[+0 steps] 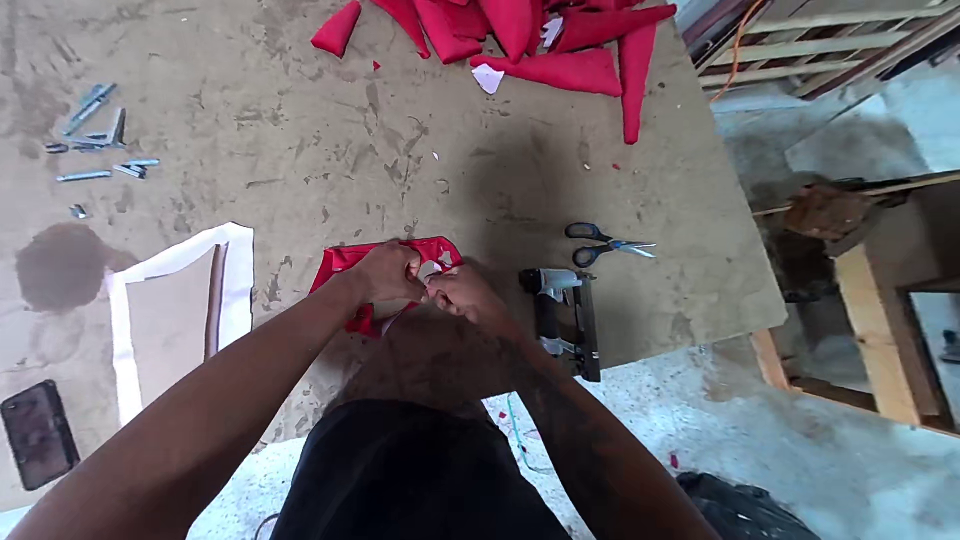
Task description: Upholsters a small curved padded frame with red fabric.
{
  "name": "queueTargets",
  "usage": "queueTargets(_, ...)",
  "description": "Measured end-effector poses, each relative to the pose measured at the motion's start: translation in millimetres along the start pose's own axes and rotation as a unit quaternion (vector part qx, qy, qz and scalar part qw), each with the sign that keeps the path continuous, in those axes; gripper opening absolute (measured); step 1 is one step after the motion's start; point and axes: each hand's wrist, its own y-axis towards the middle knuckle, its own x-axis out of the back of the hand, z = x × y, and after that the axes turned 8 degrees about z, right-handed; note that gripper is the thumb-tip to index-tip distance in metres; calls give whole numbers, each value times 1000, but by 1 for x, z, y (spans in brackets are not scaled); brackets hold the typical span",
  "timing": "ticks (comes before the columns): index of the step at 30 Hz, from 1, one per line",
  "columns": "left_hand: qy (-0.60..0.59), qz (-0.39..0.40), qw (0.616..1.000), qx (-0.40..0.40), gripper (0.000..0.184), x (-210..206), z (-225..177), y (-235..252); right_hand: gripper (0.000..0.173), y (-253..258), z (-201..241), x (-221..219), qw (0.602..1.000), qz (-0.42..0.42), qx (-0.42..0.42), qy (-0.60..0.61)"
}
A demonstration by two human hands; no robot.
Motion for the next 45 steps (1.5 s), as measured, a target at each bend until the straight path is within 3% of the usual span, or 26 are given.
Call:
queueTargets(3,68,-51,996,15,67,-15,-6,-2,28,8,1,2,1000,3,-20,-19)
queueTargets(8,66,-84,994,36,52,-20,-6,-2,30,7,-5,-3,998,-48,35,33)
queueTargets(11,54,-81,994,45,51,-15,-6,-2,36,-41,-21,11,971,-207,107,-52)
queueTargets(14,51,-83,994,47,49,-19,0,-2,43,-84,-72,54,871,-430,103,-216)
queueTargets(17,47,-82,995,45,48,-20,-1,1,82,-92,-103,70,837,-480,28,-260)
queueTargets(20,28,-72,995,66,47,-16,-6,-1,84,-84,-106,66,832,-496,-11,-251)
queueTargets(23,35,-68,994,74,47,-15,-8,-2,80,-100,-85,58,856,-469,-56,-208)
queueTargets(26,32,-55,995,75,47,-15,-9,-5,35,-128,-60,22,899,-386,-50,-200)
queueTargets(28,37,-53,996,68,47,-16,-9,-5,26,-136,-44,-9,939,-296,-18,-174)
queueTargets(30,42,-46,996,64,48,-16,-9,-4,19,-132,-28,-40,948,-243,-5,-205)
queueTargets(37,43,-50,996,53,45,-18,-6,-8,20,-114,-9,-68,907,-214,24,-362)
queueTargets(45,58,-74,994,47,44,-21,-3,-5,25,-110,1,-64,886,-217,-7,-409)
